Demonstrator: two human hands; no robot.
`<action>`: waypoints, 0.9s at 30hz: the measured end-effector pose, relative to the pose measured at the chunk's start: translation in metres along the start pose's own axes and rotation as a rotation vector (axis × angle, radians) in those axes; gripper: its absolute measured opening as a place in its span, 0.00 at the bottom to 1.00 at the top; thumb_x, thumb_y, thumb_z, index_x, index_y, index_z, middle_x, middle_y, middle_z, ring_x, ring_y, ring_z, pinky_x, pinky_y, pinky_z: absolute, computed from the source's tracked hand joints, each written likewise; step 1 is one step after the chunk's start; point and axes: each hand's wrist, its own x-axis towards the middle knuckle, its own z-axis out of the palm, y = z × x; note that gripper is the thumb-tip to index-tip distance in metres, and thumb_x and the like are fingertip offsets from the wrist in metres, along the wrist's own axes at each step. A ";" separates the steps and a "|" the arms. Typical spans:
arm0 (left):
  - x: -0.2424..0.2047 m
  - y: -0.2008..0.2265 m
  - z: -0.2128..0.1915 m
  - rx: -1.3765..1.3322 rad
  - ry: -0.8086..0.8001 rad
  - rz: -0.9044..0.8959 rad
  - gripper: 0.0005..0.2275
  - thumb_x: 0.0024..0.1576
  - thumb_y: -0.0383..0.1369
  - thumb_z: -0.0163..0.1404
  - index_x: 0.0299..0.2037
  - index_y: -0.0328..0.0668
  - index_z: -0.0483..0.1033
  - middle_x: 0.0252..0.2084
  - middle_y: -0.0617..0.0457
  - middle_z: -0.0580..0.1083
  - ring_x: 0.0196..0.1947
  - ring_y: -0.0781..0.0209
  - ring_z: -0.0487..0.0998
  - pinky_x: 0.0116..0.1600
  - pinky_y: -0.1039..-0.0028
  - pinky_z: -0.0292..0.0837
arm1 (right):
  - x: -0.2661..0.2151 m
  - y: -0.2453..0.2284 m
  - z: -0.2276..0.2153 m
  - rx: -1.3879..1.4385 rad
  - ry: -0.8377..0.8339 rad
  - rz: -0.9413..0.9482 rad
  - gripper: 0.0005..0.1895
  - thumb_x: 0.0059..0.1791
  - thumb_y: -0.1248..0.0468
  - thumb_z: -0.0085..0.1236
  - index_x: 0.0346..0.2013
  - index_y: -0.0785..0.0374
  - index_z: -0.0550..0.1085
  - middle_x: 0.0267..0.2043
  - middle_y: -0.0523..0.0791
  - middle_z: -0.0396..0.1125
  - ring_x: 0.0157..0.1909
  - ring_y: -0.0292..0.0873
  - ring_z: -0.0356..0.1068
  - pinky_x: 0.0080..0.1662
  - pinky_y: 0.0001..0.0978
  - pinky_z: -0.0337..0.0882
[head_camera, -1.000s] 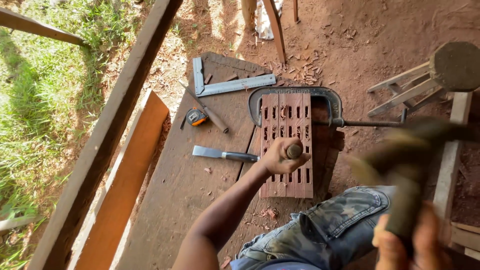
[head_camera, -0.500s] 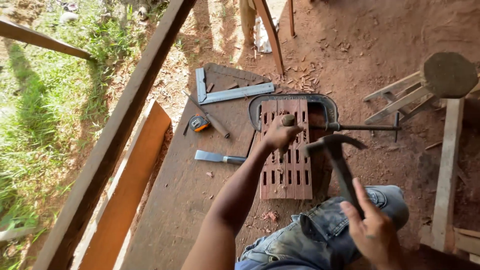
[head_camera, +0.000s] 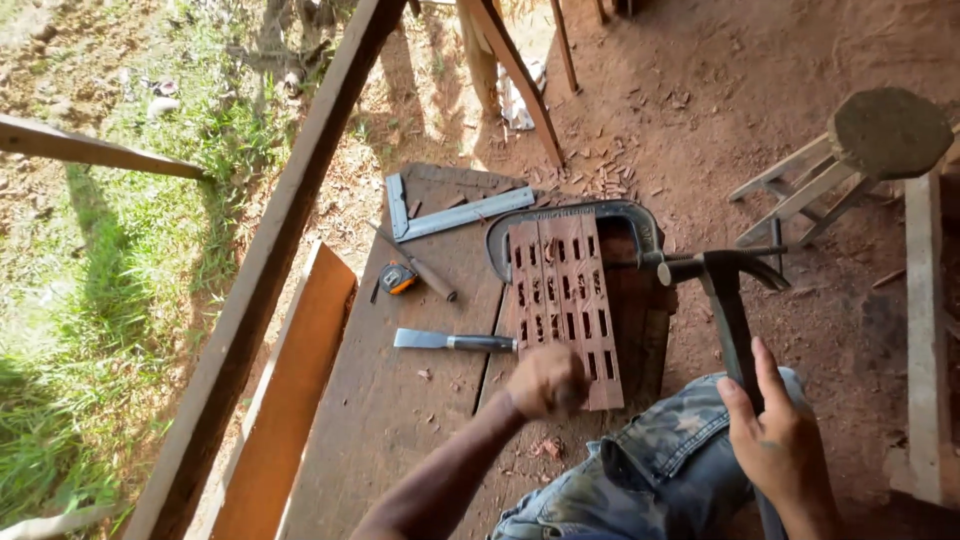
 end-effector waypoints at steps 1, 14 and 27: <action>-0.005 0.013 0.001 0.013 -0.048 0.067 0.06 0.54 0.27 0.53 0.32 0.47 0.67 0.26 0.58 0.70 0.28 0.63 0.72 0.39 0.71 0.75 | 0.000 0.000 0.001 0.015 0.037 -0.031 0.32 0.52 0.62 0.54 0.69 0.75 0.66 0.41 0.60 0.73 0.29 0.56 0.73 0.29 0.42 0.71; -0.032 0.043 0.005 0.275 -0.160 0.105 0.12 0.56 0.31 0.62 0.44 0.45 0.71 0.44 0.52 0.78 0.53 0.52 0.80 0.67 0.58 0.71 | -0.008 0.001 0.003 -0.008 0.071 0.026 0.35 0.52 0.56 0.53 0.71 0.72 0.65 0.42 0.61 0.74 0.34 0.61 0.75 0.32 0.47 0.73; 0.058 0.007 -0.068 0.173 0.306 -0.149 0.17 0.50 0.28 0.66 0.46 0.42 0.73 0.32 0.54 0.79 0.31 0.64 0.82 0.34 0.78 0.84 | -0.004 0.004 0.005 0.023 0.103 -0.049 0.33 0.52 0.59 0.54 0.69 0.74 0.66 0.36 0.57 0.71 0.28 0.54 0.71 0.29 0.41 0.70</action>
